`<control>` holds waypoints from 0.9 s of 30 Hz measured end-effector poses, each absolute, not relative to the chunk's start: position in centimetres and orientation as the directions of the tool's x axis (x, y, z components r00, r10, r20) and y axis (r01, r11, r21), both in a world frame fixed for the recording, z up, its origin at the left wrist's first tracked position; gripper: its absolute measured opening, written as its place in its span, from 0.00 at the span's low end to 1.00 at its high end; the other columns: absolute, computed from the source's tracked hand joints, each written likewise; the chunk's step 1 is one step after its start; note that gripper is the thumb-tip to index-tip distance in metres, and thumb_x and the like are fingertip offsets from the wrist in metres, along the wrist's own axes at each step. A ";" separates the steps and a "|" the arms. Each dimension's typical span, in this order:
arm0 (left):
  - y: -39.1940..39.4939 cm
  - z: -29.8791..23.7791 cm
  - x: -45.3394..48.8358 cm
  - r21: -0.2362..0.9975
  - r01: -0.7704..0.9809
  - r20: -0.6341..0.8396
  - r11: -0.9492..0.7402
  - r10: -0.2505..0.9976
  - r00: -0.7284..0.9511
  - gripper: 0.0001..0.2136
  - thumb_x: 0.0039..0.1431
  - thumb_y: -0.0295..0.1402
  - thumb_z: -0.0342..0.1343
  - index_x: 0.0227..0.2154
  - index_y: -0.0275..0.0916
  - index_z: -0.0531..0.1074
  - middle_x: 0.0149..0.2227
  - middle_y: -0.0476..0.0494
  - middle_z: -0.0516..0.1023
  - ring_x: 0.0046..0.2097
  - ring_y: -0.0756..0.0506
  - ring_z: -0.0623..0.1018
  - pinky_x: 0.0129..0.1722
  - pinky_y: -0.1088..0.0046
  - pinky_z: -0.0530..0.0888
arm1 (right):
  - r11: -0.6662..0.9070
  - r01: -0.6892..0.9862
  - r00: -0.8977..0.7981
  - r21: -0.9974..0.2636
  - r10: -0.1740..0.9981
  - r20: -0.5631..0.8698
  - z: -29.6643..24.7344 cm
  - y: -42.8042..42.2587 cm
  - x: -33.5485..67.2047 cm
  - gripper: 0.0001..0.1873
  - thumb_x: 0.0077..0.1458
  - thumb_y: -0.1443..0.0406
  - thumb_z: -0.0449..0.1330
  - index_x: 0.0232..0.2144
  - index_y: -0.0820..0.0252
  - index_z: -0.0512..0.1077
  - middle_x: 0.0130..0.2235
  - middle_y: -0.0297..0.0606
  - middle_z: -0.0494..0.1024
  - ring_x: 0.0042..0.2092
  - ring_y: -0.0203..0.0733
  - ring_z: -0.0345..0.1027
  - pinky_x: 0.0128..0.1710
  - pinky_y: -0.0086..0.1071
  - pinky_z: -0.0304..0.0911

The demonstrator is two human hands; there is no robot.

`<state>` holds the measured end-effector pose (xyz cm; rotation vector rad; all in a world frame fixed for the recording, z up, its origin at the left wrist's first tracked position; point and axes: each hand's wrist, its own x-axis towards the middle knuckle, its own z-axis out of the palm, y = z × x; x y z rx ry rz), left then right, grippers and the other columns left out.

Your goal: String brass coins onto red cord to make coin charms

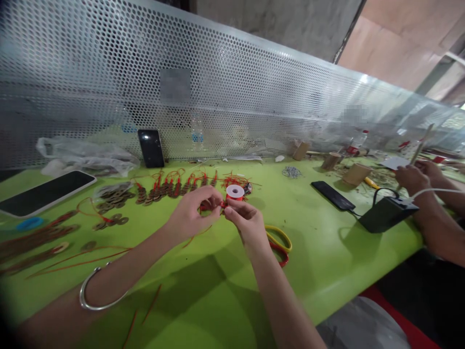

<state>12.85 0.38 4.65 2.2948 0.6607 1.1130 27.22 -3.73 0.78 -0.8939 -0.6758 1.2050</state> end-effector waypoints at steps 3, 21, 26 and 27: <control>0.2 4.8 12.8 0.669 0.186 0.543 -0.719 0.644 0.538 0.05 0.49 0.22 0.51 0.26 0.38 0.65 0.27 0.52 0.68 0.29 0.52 0.69 0.30 0.77 0.68 | 0.117 -0.465 0.257 -0.878 0.966 -0.007 0.7 -3.7 27.2 0.17 0.26 0.63 0.74 0.26 0.58 0.79 0.26 0.32 0.80 0.27 0.30 0.70 0.32 0.23 0.68; -0.4 5.8 12.8 0.798 0.122 0.464 -0.591 0.730 0.502 0.03 0.54 0.29 0.53 0.33 0.39 0.66 0.32 0.50 0.72 0.34 0.50 0.73 0.35 0.74 0.72 | 0.153 -0.534 0.262 -0.831 0.965 0.010 0.4 -3.4 27.5 0.15 0.27 0.63 0.74 0.25 0.58 0.78 0.25 0.31 0.79 0.25 0.29 0.70 0.30 0.21 0.69; -0.1 5.3 13.0 0.768 0.230 0.428 -0.597 0.747 0.509 0.07 0.53 0.35 0.57 0.34 0.39 0.70 0.33 0.48 0.75 0.34 0.48 0.74 0.36 0.70 0.72 | 0.159 -0.516 0.254 -0.842 0.967 0.027 -0.1 -3.2 27.7 0.17 0.28 0.63 0.74 0.27 0.57 0.78 0.27 0.31 0.80 0.28 0.30 0.72 0.32 0.22 0.70; -0.1 5.3 13.0 0.779 0.230 0.417 -0.584 0.755 0.506 0.07 0.53 0.35 0.57 0.33 0.39 0.71 0.32 0.48 0.75 0.34 0.48 0.74 0.35 0.70 0.72 | 0.162 -0.509 0.254 -0.846 0.967 0.033 -0.2 -3.2 27.8 0.17 0.28 0.62 0.74 0.27 0.57 0.78 0.27 0.31 0.80 0.28 0.30 0.72 0.32 0.23 0.70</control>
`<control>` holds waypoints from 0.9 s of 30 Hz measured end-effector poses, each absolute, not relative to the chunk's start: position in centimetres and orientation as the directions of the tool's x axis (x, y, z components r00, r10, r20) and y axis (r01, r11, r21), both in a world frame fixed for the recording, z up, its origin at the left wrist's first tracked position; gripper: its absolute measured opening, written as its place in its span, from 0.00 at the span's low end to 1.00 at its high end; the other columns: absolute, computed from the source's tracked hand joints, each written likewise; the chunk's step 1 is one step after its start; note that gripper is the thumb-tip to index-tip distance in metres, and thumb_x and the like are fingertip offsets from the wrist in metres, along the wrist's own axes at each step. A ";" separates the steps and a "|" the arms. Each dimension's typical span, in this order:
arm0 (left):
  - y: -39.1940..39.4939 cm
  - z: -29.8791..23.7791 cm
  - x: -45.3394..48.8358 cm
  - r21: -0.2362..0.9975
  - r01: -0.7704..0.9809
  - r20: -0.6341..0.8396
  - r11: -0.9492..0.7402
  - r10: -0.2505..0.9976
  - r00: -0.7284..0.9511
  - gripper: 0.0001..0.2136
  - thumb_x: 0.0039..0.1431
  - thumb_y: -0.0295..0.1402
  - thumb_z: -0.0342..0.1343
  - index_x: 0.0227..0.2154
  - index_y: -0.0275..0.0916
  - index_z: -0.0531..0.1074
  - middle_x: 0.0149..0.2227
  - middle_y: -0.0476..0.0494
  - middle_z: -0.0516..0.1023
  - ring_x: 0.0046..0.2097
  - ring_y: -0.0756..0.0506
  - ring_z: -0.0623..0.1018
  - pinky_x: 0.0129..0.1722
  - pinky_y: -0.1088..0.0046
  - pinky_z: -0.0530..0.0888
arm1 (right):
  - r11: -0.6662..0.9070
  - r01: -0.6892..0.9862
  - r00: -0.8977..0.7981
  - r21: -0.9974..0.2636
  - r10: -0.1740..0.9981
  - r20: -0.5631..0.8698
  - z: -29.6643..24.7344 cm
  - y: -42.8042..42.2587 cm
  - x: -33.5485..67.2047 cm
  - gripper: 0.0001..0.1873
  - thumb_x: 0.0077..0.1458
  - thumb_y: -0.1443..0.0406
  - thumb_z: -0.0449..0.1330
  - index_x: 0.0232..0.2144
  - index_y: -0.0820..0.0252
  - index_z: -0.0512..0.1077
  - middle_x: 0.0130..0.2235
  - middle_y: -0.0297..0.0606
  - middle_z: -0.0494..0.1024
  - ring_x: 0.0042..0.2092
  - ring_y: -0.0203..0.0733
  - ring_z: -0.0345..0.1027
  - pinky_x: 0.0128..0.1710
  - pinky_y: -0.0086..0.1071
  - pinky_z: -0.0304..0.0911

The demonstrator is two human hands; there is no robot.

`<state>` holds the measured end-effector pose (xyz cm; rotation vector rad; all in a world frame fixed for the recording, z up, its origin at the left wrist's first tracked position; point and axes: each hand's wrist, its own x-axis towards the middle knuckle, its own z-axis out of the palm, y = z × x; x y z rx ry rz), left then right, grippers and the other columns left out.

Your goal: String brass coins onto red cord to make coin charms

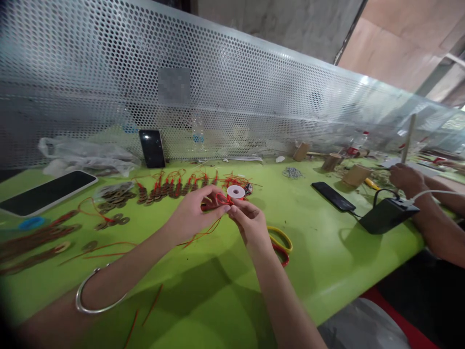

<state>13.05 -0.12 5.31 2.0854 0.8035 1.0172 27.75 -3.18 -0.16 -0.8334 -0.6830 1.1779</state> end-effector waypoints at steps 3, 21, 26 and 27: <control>-0.2 5.5 13.2 0.805 0.227 0.390 -0.549 0.777 0.495 0.06 0.54 0.35 0.56 0.31 0.38 0.72 0.32 0.47 0.76 0.33 0.48 0.74 0.33 0.71 0.72 | 0.177 -0.473 0.267 -0.863 0.962 0.051 -0.1 -3.3 27.7 0.17 0.29 0.63 0.73 0.28 0.57 0.78 0.28 0.32 0.80 0.30 0.32 0.73 0.34 0.24 0.71; 0.5 5.4 13.0 0.877 0.084 0.363 -0.473 0.767 0.529 0.02 0.50 0.27 0.50 0.24 0.37 0.64 0.25 0.53 0.67 0.27 0.53 0.68 0.27 0.78 0.66 | 0.198 -0.335 0.322 -0.921 0.943 0.085 0.4 -3.7 27.5 0.16 0.33 0.64 0.72 0.30 0.57 0.78 0.32 0.36 0.81 0.33 0.37 0.74 0.39 0.31 0.70; 1.3 6.1 12.6 0.937 -0.030 0.311 -0.348 0.792 0.525 0.01 0.47 0.27 0.50 0.23 0.37 0.64 0.23 0.53 0.68 0.27 0.52 0.69 0.29 0.76 0.66 | 0.209 -0.379 0.356 -0.901 0.932 0.067 0.3 -3.6 27.9 0.17 0.33 0.63 0.72 0.31 0.58 0.78 0.31 0.37 0.81 0.32 0.36 0.74 0.39 0.31 0.71; 1.4 6.2 12.5 0.946 -0.043 0.295 -0.322 0.795 0.530 0.01 0.47 0.27 0.50 0.23 0.38 0.63 0.23 0.53 0.69 0.28 0.51 0.70 0.30 0.75 0.67 | 0.212 -0.370 0.360 -0.904 0.930 0.071 0.3 -3.6 27.9 0.17 0.33 0.62 0.72 0.31 0.59 0.78 0.31 0.37 0.81 0.32 0.37 0.74 0.39 0.31 0.71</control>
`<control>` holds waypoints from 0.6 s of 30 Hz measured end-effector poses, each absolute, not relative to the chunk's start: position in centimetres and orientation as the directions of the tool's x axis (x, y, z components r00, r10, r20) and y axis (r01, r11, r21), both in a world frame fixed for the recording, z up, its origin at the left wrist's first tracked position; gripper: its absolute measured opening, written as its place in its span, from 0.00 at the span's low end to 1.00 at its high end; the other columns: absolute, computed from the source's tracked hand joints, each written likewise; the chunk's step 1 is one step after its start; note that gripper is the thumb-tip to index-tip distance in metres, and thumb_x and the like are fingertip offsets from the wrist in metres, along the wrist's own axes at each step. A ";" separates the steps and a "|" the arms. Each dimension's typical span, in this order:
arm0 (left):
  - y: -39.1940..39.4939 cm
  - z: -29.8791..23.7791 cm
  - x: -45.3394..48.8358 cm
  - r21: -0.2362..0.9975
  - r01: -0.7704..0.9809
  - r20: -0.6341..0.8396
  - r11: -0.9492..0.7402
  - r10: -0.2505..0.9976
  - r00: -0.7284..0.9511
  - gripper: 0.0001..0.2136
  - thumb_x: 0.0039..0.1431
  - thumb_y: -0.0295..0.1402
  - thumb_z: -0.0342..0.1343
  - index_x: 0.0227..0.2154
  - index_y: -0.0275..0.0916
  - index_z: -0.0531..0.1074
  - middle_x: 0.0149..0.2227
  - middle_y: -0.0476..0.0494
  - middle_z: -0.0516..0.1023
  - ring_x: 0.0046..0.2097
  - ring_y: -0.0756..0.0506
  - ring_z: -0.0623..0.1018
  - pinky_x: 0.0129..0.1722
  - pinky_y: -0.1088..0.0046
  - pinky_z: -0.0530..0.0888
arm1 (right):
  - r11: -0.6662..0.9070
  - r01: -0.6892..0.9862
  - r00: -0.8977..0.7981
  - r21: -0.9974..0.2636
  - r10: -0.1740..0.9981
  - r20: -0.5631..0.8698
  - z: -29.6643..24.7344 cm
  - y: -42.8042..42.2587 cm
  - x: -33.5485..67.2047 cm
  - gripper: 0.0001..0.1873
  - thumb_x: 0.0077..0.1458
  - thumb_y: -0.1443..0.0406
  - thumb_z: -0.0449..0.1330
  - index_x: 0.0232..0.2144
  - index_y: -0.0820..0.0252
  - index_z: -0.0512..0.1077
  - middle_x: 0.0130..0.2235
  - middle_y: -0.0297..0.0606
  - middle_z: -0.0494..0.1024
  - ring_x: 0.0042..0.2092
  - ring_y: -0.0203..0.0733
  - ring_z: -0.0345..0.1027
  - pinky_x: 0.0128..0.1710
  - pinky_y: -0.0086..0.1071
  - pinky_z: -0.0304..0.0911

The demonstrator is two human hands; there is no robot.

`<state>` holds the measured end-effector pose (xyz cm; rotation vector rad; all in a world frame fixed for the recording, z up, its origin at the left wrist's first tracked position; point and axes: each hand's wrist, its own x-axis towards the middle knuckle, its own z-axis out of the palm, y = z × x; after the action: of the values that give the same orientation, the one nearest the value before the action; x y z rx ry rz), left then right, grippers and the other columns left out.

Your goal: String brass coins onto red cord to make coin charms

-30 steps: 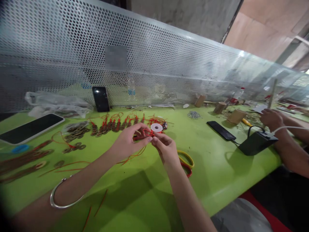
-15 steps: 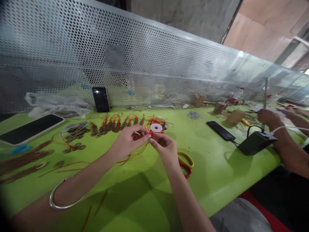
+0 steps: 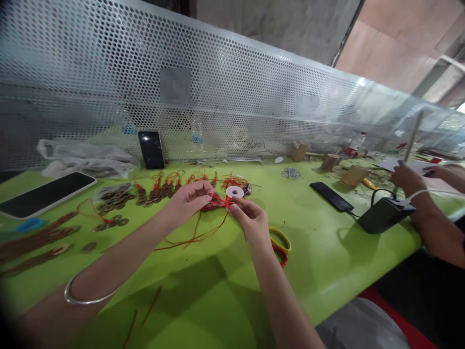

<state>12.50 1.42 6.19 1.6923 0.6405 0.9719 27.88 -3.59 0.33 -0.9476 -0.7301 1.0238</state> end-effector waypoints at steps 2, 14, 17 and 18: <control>1.5 6.2 12.4 0.959 -0.057 0.262 -0.277 0.797 0.544 0.01 0.48 0.27 0.49 0.24 0.38 0.62 0.21 0.53 0.69 0.26 0.51 0.71 0.30 0.75 0.66 | 0.214 -0.361 0.361 -0.908 0.929 0.075 0.3 -3.5 27.9 0.17 0.33 0.62 0.71 0.31 0.59 0.78 0.31 0.38 0.81 0.32 0.37 0.74 0.38 0.31 0.72; 2.4 8.1 9.6 0.895 0.196 0.230 -0.401 0.790 0.568 0.14 0.52 0.37 0.56 0.16 0.37 0.65 0.17 0.54 0.61 0.22 0.53 0.61 0.21 0.77 0.57 | 0.245 -0.383 0.413 -0.891 0.908 0.072 0.5 -3.2 28.4 0.16 0.33 0.61 0.71 0.29 0.58 0.78 0.26 0.32 0.78 0.23 0.30 0.67 0.24 0.24 0.67; 2.9 8.8 8.8 0.948 -0.052 0.307 -0.315 0.855 0.419 0.12 0.52 0.35 0.57 0.17 0.37 0.65 0.19 0.53 0.62 0.24 0.54 0.63 0.21 0.78 0.59 | 0.260 -0.422 0.429 -0.869 0.901 0.061 0.5 -3.2 28.5 0.14 0.32 0.61 0.71 0.27 0.58 0.78 0.24 0.32 0.77 0.21 0.27 0.63 0.21 0.22 0.64; 3.0 9.1 8.5 0.946 -0.157 0.323 -0.283 0.864 0.386 0.13 0.52 0.34 0.57 0.17 0.37 0.63 0.19 0.53 0.60 0.24 0.54 0.63 0.23 0.77 0.61 | 0.263 -0.429 0.428 -0.864 0.902 0.062 0.5 -3.2 28.6 0.14 0.33 0.61 0.71 0.27 0.58 0.78 0.24 0.32 0.77 0.21 0.27 0.62 0.20 0.21 0.63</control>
<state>8.51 2.96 9.12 1.5290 0.6580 1.1461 28.56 -3.19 0.45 -0.8944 -0.6358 0.9861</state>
